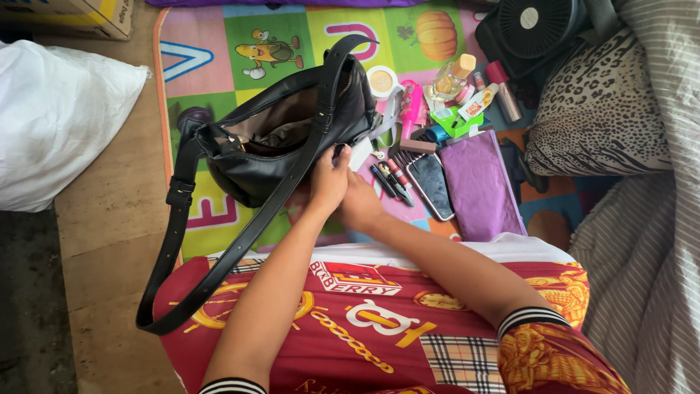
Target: The person sits on a bed with a black handbag and assorted cosmetics spread on a play mat. They open the bag and place cosmetic items, bottles, and pouches into it one at a time, arranging the contents inside the bag.
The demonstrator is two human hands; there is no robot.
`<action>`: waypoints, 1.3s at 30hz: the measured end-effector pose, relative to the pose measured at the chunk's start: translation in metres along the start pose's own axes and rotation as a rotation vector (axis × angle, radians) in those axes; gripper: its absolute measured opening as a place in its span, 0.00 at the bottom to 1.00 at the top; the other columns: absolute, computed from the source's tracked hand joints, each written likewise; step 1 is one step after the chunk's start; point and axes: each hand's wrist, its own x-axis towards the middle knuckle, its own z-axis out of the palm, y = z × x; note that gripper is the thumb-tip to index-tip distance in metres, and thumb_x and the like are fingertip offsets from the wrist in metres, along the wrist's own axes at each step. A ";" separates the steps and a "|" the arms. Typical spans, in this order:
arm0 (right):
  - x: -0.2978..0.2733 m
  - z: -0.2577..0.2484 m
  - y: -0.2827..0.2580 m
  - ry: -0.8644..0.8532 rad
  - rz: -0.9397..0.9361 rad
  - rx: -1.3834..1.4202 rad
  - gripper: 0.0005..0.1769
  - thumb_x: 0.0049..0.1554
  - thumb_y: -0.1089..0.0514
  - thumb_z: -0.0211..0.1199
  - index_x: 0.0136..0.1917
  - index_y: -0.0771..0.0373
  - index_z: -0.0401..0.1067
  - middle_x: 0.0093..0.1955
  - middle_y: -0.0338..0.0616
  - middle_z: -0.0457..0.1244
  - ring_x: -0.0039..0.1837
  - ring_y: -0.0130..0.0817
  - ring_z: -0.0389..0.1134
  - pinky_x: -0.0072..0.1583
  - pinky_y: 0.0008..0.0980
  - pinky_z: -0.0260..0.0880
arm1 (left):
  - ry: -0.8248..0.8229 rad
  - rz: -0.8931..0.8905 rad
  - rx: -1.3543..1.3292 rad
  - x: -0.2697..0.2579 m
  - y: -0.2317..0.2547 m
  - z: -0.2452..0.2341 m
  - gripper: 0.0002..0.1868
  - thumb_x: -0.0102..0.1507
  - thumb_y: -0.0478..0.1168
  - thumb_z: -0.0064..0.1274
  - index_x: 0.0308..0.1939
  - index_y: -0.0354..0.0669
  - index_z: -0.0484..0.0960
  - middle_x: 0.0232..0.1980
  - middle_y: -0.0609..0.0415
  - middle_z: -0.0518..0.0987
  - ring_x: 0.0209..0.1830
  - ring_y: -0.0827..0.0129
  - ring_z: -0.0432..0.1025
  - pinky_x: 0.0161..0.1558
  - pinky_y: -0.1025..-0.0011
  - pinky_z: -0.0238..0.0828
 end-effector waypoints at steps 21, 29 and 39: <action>0.093 -0.085 0.129 0.096 0.089 -0.642 0.10 0.50 0.51 0.67 0.46 0.47 0.82 0.50 0.50 0.69 0.57 0.50 0.71 0.48 0.47 0.73 | -0.140 0.189 0.046 -0.002 0.028 0.005 0.18 0.64 0.39 0.59 0.57 0.35 0.81 0.48 0.39 0.81 0.47 0.47 0.77 0.49 0.61 0.73; 0.048 -0.138 0.083 -0.015 0.511 0.090 0.21 0.57 0.50 0.70 0.61 0.60 0.78 0.44 0.49 0.70 0.44 0.33 0.69 0.48 0.34 0.70 | -0.130 0.216 -0.012 -0.003 0.033 0.015 0.22 0.61 0.38 0.60 0.58 0.33 0.81 0.47 0.40 0.82 0.40 0.55 0.79 0.44 0.65 0.77; -0.008 -0.172 0.038 -0.064 0.307 0.493 0.15 0.60 0.64 0.63 0.61 0.63 0.70 0.48 0.35 0.65 0.47 0.20 0.65 0.49 0.25 0.69 | -0.108 0.140 -0.089 -0.012 0.055 0.001 0.19 0.59 0.35 0.65 0.51 0.35 0.75 0.41 0.48 0.84 0.38 0.67 0.80 0.41 0.69 0.75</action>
